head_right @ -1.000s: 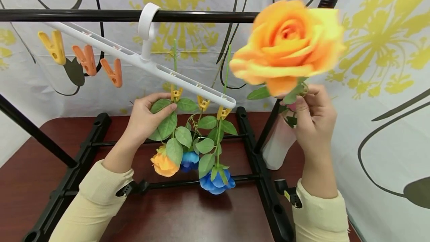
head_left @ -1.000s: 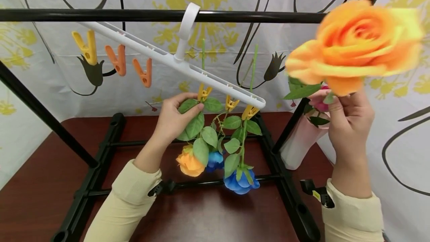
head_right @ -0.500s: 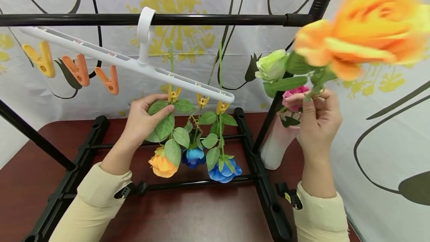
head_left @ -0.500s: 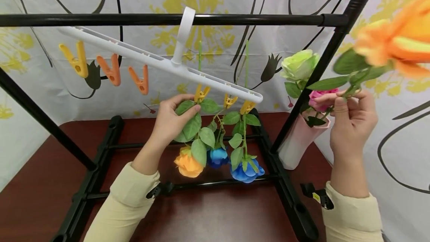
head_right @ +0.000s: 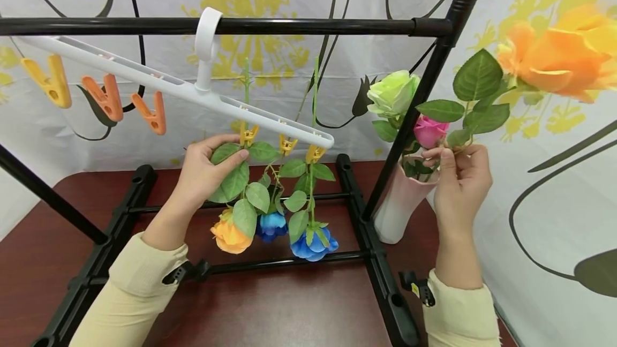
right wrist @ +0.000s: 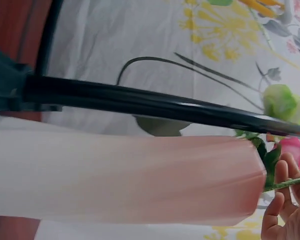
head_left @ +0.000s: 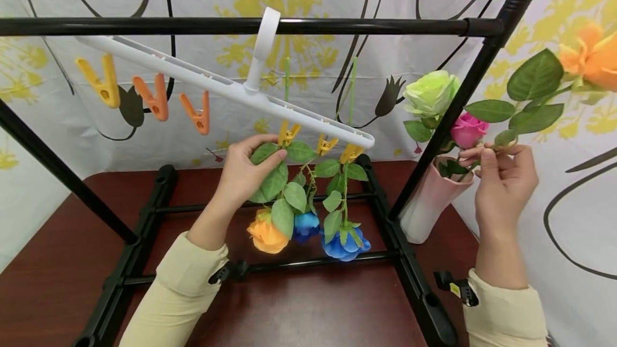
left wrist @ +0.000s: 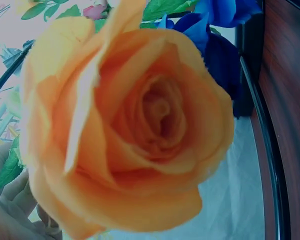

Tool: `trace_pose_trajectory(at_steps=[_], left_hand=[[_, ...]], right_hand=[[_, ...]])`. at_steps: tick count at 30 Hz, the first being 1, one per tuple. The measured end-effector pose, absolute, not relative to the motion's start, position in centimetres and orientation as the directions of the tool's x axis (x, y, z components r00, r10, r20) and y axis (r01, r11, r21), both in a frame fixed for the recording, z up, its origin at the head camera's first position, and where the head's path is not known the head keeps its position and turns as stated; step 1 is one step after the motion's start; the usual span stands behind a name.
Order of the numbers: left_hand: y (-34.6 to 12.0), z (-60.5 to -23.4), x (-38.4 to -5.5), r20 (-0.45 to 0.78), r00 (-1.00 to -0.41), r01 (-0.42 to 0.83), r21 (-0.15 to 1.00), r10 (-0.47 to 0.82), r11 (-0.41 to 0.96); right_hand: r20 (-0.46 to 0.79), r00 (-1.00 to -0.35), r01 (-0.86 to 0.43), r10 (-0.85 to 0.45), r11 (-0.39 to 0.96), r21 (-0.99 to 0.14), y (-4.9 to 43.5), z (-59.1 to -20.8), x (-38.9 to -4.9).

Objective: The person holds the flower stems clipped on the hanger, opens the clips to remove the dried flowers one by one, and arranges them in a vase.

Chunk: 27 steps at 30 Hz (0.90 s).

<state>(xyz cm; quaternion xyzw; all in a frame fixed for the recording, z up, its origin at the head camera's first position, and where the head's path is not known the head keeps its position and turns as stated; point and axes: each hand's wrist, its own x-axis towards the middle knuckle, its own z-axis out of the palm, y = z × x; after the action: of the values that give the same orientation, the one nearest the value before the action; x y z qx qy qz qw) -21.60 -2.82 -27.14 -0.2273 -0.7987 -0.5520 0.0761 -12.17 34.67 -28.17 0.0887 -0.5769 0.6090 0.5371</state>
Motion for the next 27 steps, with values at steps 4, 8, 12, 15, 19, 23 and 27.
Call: trace_pose_trajectory(at_steps=[4,8,12,15,19,23,27], left_hand=[[-2.9,-27.2,-21.6,0.37,-0.884,0.447,0.846,0.285,0.29],[-3.1,-27.3,-21.7,0.366,-0.884,0.446,0.846,0.292,0.292],[-3.3,-27.4,-21.8,0.362,-0.884,0.443,0.851,0.295,0.284],[-3.4,-27.5,-21.9,0.364,-0.885,0.442,0.853,0.29,0.279],[-3.3,-27.5,-21.9,0.373,-0.882,0.45,0.849,0.289,0.276],[-3.4,-27.4,-21.8,0.375,-0.881,0.452,0.848,0.289,0.276],[-3.5,-27.3,-21.9,0.374,-0.884,0.447,0.851,0.279,0.276]], right_hand=[[0.701,-0.445,-0.695,0.557,0.278,-0.663,35.2,-29.1,-12.4],[0.652,-0.46,-0.473,0.603,0.455,-0.755,35.6,-29.4,-12.3],[0.644,-0.489,-0.123,0.588,0.684,-0.719,35.5,-29.4,-12.0],[0.657,-0.543,-0.011,0.523,0.778,-0.628,35.3,-29.1,-11.9],[0.629,-0.59,0.045,0.506,0.799,-0.6,35.1,-28.6,-11.7],[0.582,-0.561,0.024,0.589,0.714,-0.699,35.3,-27.9,-11.3],[0.677,-0.468,-0.215,0.567,0.67,-0.71,36.3,-27.1,-11.6]])
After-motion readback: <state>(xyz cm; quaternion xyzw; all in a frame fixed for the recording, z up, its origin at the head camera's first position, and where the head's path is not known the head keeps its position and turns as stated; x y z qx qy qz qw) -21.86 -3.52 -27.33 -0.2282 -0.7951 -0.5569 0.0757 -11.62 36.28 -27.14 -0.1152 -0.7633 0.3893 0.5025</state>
